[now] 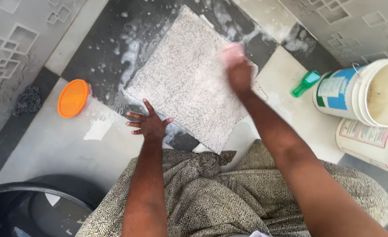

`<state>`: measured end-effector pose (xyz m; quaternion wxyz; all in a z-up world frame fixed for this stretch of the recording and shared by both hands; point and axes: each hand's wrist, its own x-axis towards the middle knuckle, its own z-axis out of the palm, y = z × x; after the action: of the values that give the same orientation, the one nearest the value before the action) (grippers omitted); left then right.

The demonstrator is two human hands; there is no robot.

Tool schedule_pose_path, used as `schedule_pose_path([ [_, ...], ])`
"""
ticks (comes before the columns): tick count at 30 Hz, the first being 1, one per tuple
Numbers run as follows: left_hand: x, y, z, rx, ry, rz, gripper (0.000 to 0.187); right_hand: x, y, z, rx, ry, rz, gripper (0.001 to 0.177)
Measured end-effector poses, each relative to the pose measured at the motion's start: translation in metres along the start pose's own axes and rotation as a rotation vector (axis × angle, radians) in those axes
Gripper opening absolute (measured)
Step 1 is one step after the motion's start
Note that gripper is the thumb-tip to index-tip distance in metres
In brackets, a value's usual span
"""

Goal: The person scrubs a light-colored bath mat on a tiled floor using a pink scrubbing tool. They repeatedly rub the mat's surface, fold it to clean different sections, and work through soapy water.

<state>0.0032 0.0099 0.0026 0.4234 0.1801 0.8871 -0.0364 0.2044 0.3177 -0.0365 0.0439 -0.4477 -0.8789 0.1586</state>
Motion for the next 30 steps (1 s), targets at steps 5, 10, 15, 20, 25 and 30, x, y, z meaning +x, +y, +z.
schedule_pose_path([
  [5, 0.000, 0.000, -0.004, -0.018, -0.006, -0.001, 0.137, 0.013, -0.037, 0.003, 0.065, -0.076, -0.010, 0.037],
  [10, -0.001, 0.003, -0.005, 0.002, 0.003, 0.002, 0.134, 0.006, -0.074, -0.027, 0.407, -0.620, -0.037, 0.031],
  [15, -0.001, -0.003, 0.000, 0.034, 0.011, -0.004, 0.133, 0.036, -0.063, -0.010, 1.688, -0.330, 0.012, 0.033],
  [20, -0.004, 0.001, -0.004, 0.021, 0.006, -0.002, 0.132, -0.012, -0.111, 0.008, 0.213, -0.356, -0.334, 0.037],
  [25, -0.005, 0.002, -0.004, 0.034, -0.004, 0.002, 0.132, 0.030, -0.060, 0.011, 0.138, -0.176, -0.282, 0.041],
  [30, -0.004, 0.002, -0.006, 0.033, -0.017, -0.005, 0.133, 0.051, -0.036, 0.018, -0.103, 0.031, -0.078, 0.045],
])
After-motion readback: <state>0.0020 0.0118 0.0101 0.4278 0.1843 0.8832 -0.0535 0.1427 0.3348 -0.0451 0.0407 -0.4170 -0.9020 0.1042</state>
